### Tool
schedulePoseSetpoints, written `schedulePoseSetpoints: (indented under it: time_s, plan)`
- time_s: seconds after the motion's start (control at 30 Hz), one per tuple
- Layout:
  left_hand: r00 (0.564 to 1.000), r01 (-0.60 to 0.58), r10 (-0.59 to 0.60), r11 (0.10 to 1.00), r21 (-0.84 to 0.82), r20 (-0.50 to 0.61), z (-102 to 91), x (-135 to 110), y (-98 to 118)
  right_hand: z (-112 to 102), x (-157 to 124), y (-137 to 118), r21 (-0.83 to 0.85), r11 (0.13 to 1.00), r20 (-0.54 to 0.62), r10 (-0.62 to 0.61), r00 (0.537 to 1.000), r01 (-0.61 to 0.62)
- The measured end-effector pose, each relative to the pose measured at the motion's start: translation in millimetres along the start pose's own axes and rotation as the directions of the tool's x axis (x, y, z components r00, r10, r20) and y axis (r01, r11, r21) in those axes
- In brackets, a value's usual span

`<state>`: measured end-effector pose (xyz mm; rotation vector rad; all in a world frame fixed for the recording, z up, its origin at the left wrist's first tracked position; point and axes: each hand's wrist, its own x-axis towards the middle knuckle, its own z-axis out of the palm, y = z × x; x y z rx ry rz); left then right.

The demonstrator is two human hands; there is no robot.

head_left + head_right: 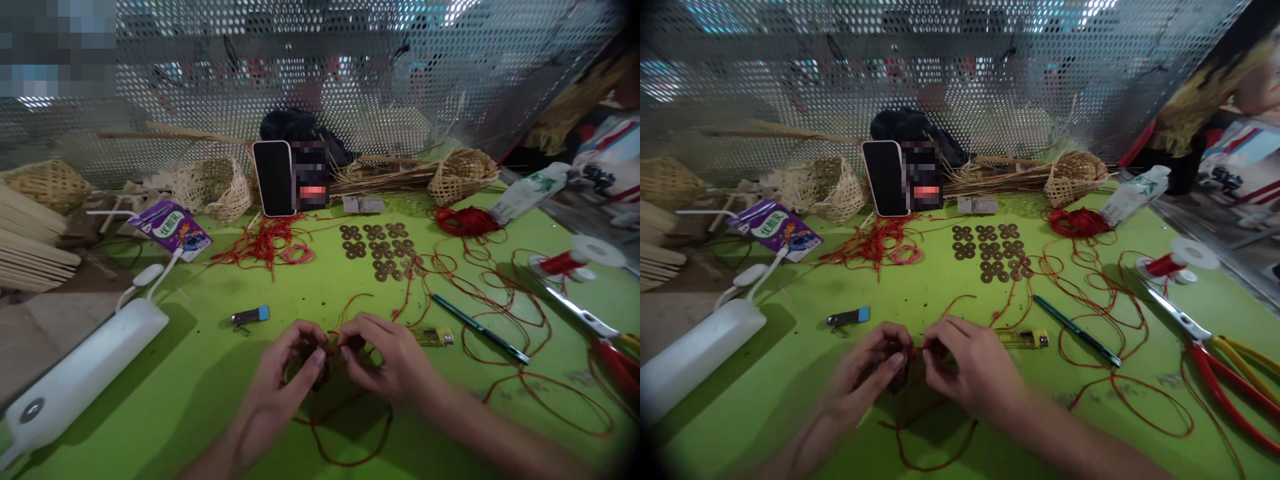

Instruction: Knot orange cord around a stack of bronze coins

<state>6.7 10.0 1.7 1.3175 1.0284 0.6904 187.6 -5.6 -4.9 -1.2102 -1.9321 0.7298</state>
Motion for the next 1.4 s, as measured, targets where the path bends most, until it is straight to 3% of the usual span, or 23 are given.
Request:
schedulePoseSetpoints:
  time_s: [0.13, 0.2, 0.27, 0.33, 0.4, 0.5, 0.6, 0.73, 0.8, 0.87, 0.93, 1.07, 1.2, 1.3, 1.4]
  plan:
    - [0.996, -0.088, 0.091, 0.979, 0.183, -0.005, 2.0, 0, 0, -3, 1, -2, 0.055, 0.998, 0.031, 0.039, 0.999, -0.041]
    - [0.986, -0.155, 0.168, 0.945, 0.287, -0.019, 2.6, -1, 0, -5, 2, -5, 0.164, 0.975, 0.061, 0.141, 0.988, -0.149]
    - [0.955, -0.263, 0.295, 0.877, 0.403, -0.018, 2.7, -2, 1, -7, 3, -8, 0.311, 0.898, 0.109, 0.292, 0.95, -0.312]
    - [0.878, -0.409, 0.479, 0.742, 0.531, 0.006, 2.5, -3, 1, -8, 4, -9, 0.412, 0.805, 0.161, 0.398, 0.903, -0.428]
    - [0.759, -0.524, 0.647, 0.547, 0.653, 0.067, 2.0, -3, 2, -9, 3, -10, 0.454, 0.765, 0.208, 0.407, 0.889, -0.457]
    - [0.626, -0.573, 0.758, 0.29, 0.767, 0.181, 1.5, -3, 3, -8, 3, -10, 0.477, 0.755, 0.236, 0.384, 0.893, -0.451]
    - [0.576, -0.565, 0.781, 0.167, 0.808, 0.242, 1.4, -2, 2, -7, 3, -10, 0.469, 0.767, 0.197, 0.392, 0.898, -0.438]
    - [0.547, -0.566, 0.798, 0.13, 0.814, 0.253, 0.9, -4, -1, -5, 3, -10, 0.461, 0.8, 0.15, 0.356, 0.922, -0.384]
    - [0.569, -0.564, 0.783, 0.15, 0.812, 0.25, 0.6, -5, -1, -5, 3, -10, 0.457, 0.817, 0.142, 0.325, 0.935, -0.353]
    - [0.633, -0.558, 0.736, 0.218, 0.8, 0.24, 1.0, -7, -1, -6, 3, -9, 0.446, 0.836, 0.134, 0.289, 0.948, -0.318]
    - [0.72, -0.537, 0.667, 0.36, 0.763, 0.192, 2.8, -8, 0, -7, 2, -9, 0.431, 0.857, 0.13, 0.251, 0.959, -0.283]
    - [0.867, -0.406, 0.499, 0.729, 0.551, -0.021, 7.7, -9, 3, -13, 3, -10, 0.439, 0.863, 0.158, 0.2, 0.967, -0.25]
    - [0.958, -0.268, 0.286, 0.914, 0.305, -0.017, 7.1, -10, 4, -18, 5, -13, 0.436, 0.875, 0.162, 0.154, 0.975, -0.211]
    - [0.993, -0.103, 0.096, 0.988, 0.119, 0.066, 4.8, -10, 2, -21, 5, -14, 0.414, 0.889, 0.158, 0.14, 0.977, -0.194]
    - [0.981, -0.005, 0.019, 0.997, -0.072, 0.193, 4.4, -9, 2, -22, 4, -15, 0.399, 0.899, 0.163, 0.123, 0.979, -0.179]
